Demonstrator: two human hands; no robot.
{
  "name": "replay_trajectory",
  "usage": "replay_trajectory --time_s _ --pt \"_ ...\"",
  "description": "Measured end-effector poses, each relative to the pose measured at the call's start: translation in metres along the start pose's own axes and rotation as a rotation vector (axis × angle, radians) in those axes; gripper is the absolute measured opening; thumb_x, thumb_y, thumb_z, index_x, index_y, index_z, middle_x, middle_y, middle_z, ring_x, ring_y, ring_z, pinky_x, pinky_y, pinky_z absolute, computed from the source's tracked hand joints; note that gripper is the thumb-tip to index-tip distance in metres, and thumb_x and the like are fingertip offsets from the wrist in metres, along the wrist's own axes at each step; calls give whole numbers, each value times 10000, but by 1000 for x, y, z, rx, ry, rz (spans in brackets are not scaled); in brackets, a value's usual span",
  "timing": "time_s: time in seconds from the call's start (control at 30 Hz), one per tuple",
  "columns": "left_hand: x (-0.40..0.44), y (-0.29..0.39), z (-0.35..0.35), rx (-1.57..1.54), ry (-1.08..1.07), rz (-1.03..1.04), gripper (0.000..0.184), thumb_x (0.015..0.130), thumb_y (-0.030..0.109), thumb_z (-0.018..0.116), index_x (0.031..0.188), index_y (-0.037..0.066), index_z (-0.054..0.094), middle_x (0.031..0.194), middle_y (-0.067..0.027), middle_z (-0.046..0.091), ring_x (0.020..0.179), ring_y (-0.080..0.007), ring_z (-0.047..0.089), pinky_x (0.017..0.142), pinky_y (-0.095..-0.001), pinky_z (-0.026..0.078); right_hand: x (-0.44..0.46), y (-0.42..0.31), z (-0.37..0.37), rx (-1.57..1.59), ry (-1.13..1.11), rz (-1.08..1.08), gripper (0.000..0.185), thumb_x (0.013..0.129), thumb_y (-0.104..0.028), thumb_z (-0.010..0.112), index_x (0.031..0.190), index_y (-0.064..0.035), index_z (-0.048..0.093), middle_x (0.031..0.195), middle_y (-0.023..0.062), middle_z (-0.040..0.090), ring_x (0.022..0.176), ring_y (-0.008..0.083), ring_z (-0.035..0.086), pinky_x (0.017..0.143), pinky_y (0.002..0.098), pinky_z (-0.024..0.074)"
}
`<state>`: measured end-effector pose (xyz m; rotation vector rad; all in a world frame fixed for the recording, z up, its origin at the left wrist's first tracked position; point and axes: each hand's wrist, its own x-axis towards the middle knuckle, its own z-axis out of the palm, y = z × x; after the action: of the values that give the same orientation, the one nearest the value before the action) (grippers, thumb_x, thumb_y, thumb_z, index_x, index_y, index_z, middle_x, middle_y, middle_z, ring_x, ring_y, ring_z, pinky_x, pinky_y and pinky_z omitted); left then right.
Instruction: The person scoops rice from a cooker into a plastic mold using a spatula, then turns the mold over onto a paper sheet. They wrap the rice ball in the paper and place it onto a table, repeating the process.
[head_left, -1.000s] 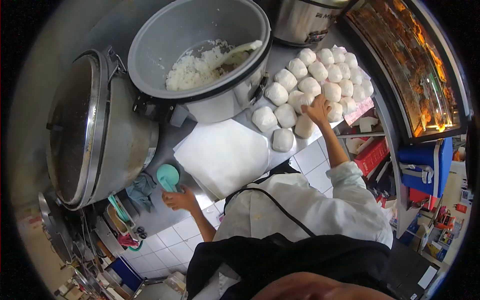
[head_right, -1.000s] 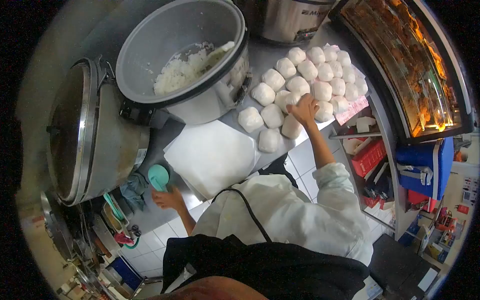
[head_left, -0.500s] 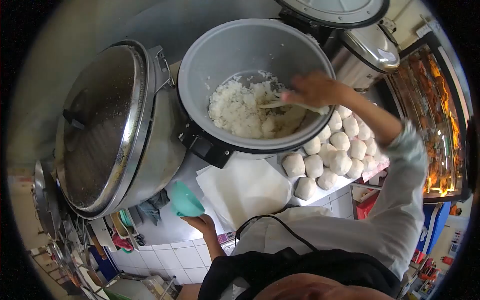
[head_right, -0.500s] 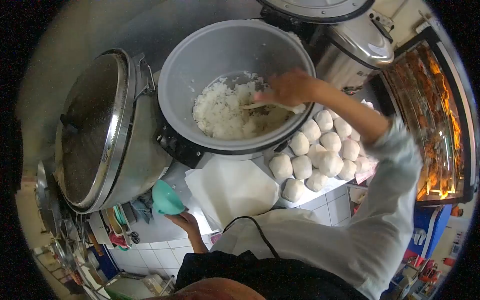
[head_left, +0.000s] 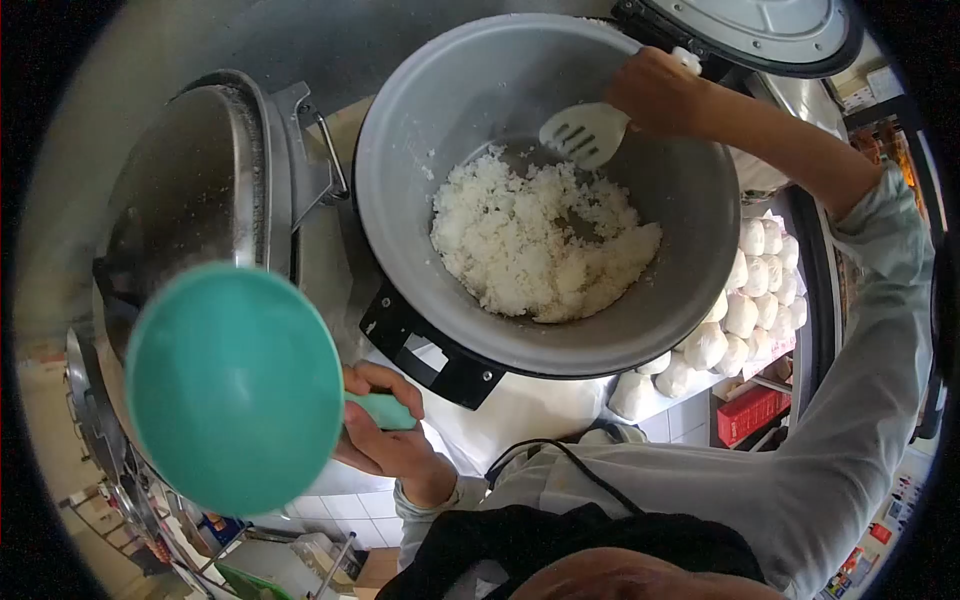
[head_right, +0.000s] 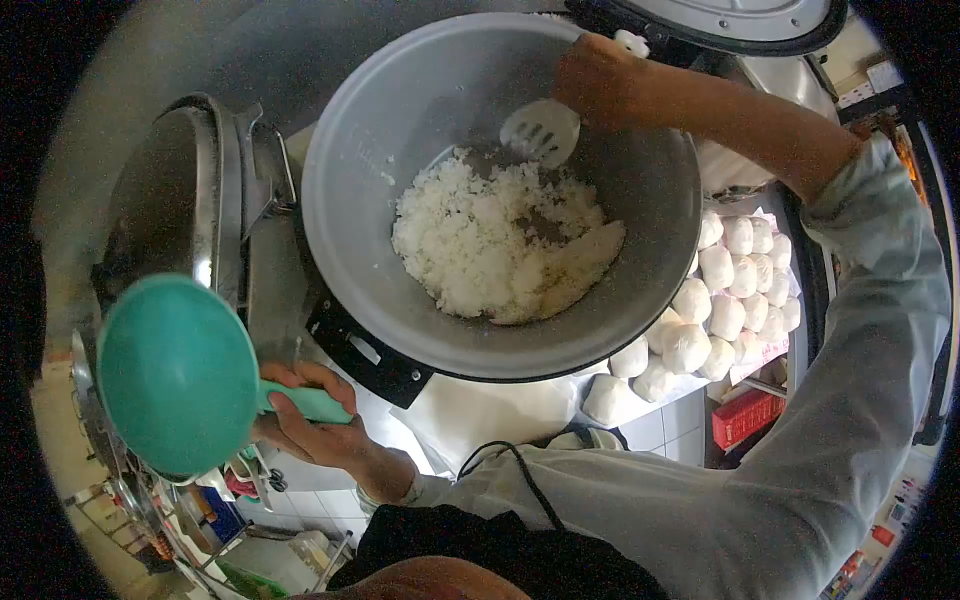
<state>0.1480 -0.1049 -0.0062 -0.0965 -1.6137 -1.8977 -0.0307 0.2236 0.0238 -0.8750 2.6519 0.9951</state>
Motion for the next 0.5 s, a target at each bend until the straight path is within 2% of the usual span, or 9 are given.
replay_trajectory --time_s 0.13,0.2,0.27,0.33,0.4,0.43,0.5 --pt "19 -10 2 29 -72 -115 463 893 158 444 1224 -41 190 783 -133 445 365 -128 436 221 -215 323 4 -18 7 40 81 -30 364 734 -419 653 899 -94 653 806 78 649 862 237 623 721 355 468" --pt "23 -13 22 66 -59 -28 523 876 133 460 1268 -42 160 835 -178 481 368 -140 447 225 -219 317 6 -24 6 291 1 -169 397 779 -462 590 935 -103 654 761 82 645 783 245 634 667 381 469" --pt "23 -20 20 127 -124 18 565 865 108 466 1302 -41 142 884 -224 511 370 -155 455 239 -229 319 15 -46 7 334 -53 -204 386 782 -451 592 946 -107 654 750 88 639 745 260 630 647 397 465" --pt "21 -15 31 159 -57 9 578 867 110 467 1310 -43 130 854 -221 517 370 -154 457 247 -230 323 28 -68 10 372 -106 -241 375 785 -439 594 957 -111 655 738 95 633 707 275 627 628 413 460" --pt "18 -15 35 198 4 -2 591 868 112 468 1318 -44 118 824 -217 524 370 -153 459 255 -231 328 37 -89 18 568 68 -335 324 789 -411 601 897 -110 652 711 99 619 684 291 618 615 428 453" --pt "18 -16 35 216 5 40 595 871 125 474 1317 -43 118 819 -219 526 371 -151 461 264 -227 332 38 -97 30 572 68 -339 324 789 -411 601 897 -110 652 711 99 619 684 291 618 615 428 453" --pt "20 -18 31 239 16 97 599 874 139 480 1316 -41 117 813 -221 529 371 -149 464 272 -223 336 39 -102 39 800 203 -313 265 793 -371 607 798 -106 627 684 87 608 681 292 614 606 416 453"
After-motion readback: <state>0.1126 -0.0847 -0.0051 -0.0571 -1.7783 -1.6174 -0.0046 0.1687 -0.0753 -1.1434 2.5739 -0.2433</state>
